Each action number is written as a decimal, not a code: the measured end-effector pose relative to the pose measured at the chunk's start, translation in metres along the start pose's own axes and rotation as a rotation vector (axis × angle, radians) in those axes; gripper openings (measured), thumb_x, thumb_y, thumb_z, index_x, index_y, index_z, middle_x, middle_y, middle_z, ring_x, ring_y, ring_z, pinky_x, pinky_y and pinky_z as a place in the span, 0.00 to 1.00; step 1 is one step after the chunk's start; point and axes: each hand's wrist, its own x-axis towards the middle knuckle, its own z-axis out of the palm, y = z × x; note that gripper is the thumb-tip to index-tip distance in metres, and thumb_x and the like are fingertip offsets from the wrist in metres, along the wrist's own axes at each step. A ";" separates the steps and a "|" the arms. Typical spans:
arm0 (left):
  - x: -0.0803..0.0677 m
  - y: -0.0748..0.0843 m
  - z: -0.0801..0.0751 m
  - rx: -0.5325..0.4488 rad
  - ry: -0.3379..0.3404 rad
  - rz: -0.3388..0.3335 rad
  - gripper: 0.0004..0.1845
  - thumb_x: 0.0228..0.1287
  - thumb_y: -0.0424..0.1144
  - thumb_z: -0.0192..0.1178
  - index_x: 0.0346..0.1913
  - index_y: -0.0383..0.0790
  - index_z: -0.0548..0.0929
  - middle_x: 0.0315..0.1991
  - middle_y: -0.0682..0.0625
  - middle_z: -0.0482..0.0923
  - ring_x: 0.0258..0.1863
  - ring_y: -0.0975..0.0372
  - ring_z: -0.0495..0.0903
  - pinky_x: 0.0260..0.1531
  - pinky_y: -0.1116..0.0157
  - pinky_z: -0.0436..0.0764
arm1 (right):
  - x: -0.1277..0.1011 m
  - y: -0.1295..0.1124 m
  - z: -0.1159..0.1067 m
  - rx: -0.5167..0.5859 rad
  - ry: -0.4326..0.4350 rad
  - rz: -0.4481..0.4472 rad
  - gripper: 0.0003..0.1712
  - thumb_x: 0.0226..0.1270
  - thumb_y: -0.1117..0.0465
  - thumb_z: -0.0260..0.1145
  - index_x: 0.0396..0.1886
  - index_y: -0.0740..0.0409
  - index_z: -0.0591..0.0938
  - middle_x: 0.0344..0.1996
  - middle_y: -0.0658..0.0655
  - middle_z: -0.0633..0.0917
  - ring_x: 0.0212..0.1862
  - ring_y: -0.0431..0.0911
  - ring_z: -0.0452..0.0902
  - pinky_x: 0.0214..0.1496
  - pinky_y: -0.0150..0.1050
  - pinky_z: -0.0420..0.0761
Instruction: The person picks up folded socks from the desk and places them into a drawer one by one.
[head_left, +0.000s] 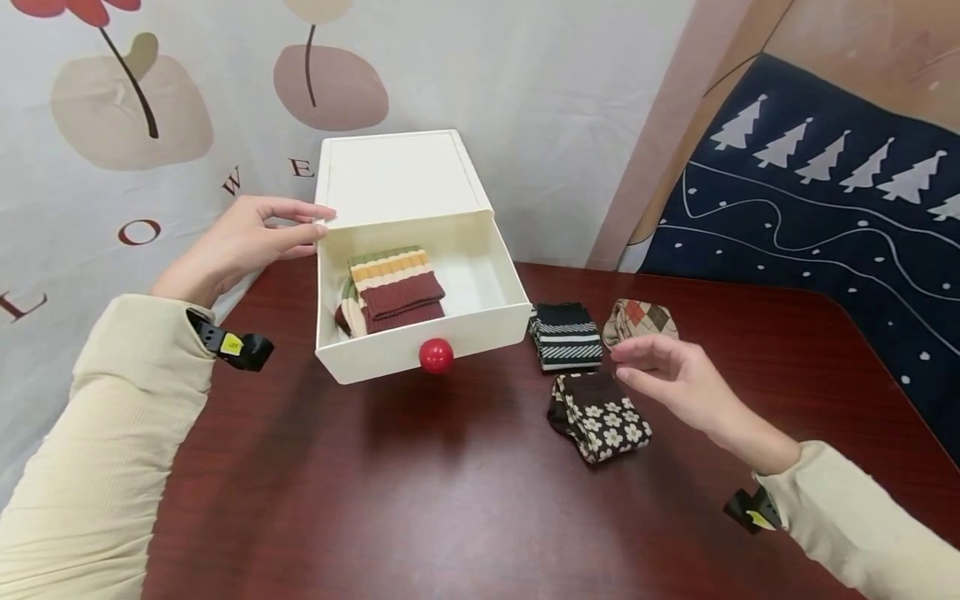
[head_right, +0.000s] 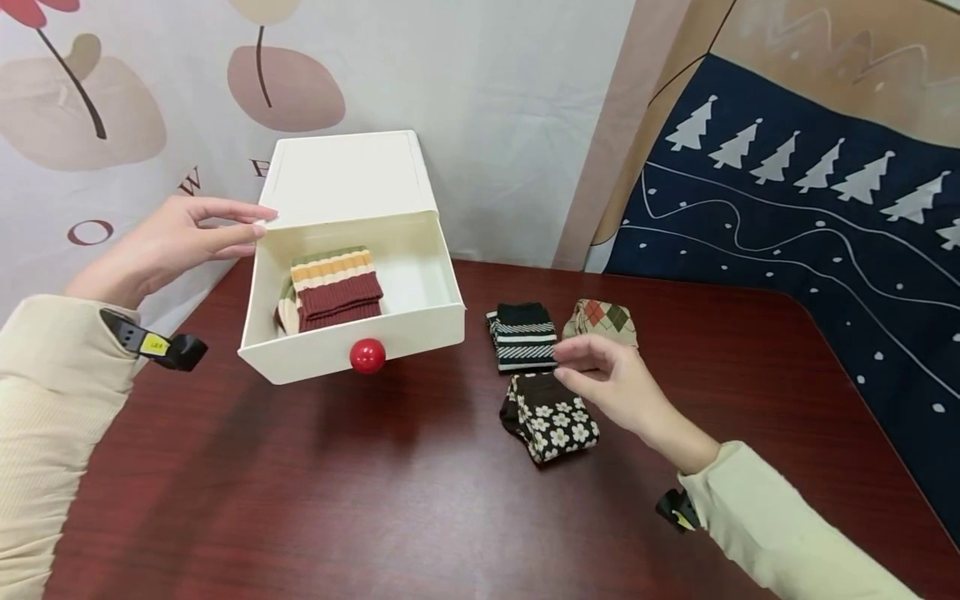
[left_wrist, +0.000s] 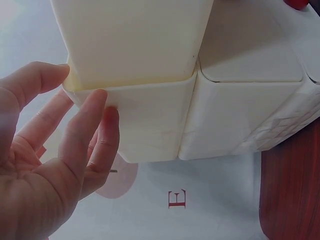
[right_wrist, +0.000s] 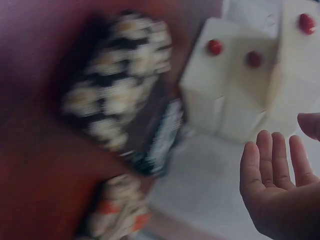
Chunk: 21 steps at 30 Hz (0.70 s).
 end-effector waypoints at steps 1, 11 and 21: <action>0.000 0.000 0.000 -0.007 -0.001 0.001 0.26 0.58 0.44 0.58 0.58 0.36 0.71 0.52 0.46 0.65 0.38 0.71 0.76 0.40 0.76 0.79 | -0.001 0.009 0.001 0.001 0.006 0.003 0.14 0.57 0.68 0.63 0.43 0.70 0.76 0.36 0.47 0.80 0.38 0.37 0.78 0.38 0.27 0.81; 0.000 0.001 0.000 -0.035 0.001 -0.005 0.26 0.58 0.43 0.58 0.58 0.34 0.71 0.55 0.44 0.65 0.39 0.71 0.76 0.40 0.76 0.79 | 0.006 0.068 0.001 -0.068 -0.104 0.090 0.23 0.53 0.68 0.66 0.49 0.73 0.73 0.43 0.69 0.77 0.42 0.55 0.76 0.40 0.31 0.81; 0.001 0.000 0.000 -0.030 0.010 0.004 0.25 0.58 0.42 0.59 0.58 0.34 0.71 0.51 0.45 0.65 0.37 0.72 0.76 0.40 0.74 0.79 | 0.018 0.088 0.009 -0.145 -0.206 0.208 0.31 0.52 0.62 0.68 0.53 0.72 0.70 0.50 0.70 0.72 0.44 0.58 0.74 0.41 0.42 0.80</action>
